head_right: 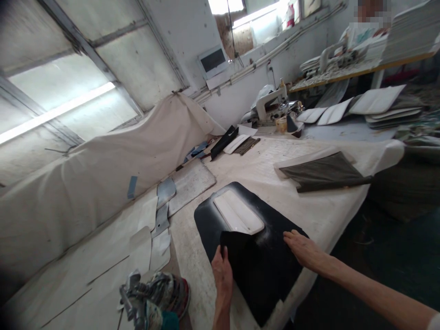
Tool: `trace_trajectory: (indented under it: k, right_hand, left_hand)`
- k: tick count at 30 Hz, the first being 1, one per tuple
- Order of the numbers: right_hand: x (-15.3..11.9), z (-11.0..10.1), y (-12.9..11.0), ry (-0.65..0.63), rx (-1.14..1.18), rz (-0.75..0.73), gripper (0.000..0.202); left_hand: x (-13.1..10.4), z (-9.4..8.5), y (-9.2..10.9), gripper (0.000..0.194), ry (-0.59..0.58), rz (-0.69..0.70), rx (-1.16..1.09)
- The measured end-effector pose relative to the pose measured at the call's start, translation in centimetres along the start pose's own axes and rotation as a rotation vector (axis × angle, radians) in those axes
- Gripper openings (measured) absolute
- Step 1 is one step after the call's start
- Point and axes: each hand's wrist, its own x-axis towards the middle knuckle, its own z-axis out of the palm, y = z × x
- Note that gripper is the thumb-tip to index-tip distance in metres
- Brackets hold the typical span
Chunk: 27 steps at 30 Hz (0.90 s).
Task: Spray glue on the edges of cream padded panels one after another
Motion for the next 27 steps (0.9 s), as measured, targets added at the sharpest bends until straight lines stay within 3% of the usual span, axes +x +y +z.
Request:
trace_trajectory:
  k: [7,11,15,18,21,24,27]
  right_hand:
    - [0.2,0.1,0.5,-0.078,-0.011,0.032,0.039]
    - [1.5,-0.5,0.3,0.008,0.126,0.128,0.049]
    - [5.6,0.1,-4.8,0.105,0.352,0.137,0.048]
    - [10.1,1.9,-10.5,0.126,0.561,0.180,0.066]
    - [13.9,3.7,-14.4,0.183,0.632,0.168,0.066]
    - [15.9,4.6,-15.4,0.234,0.687,0.162,0.053]
    - [16.6,4.8,-14.5,0.266,0.718,0.177,0.043]
  left_hand:
    - [4.5,-5.1,0.6,0.042,0.188,-0.042,0.009]
    - [5.6,-7.0,1.5,0.041,0.250,-0.022,0.028]
    - [5.9,-7.9,2.1,0.036,0.305,-0.001,0.048]
    - [5.9,-8.3,2.6,0.037,0.330,0.006,0.071]
    - [5.9,-8.6,2.8,0.038,0.342,0.044,0.081]
    - [5.8,-8.6,2.3,0.038,0.383,0.096,0.041]
    - [5.6,-8.6,1.1,0.040,0.403,0.123,-0.005]
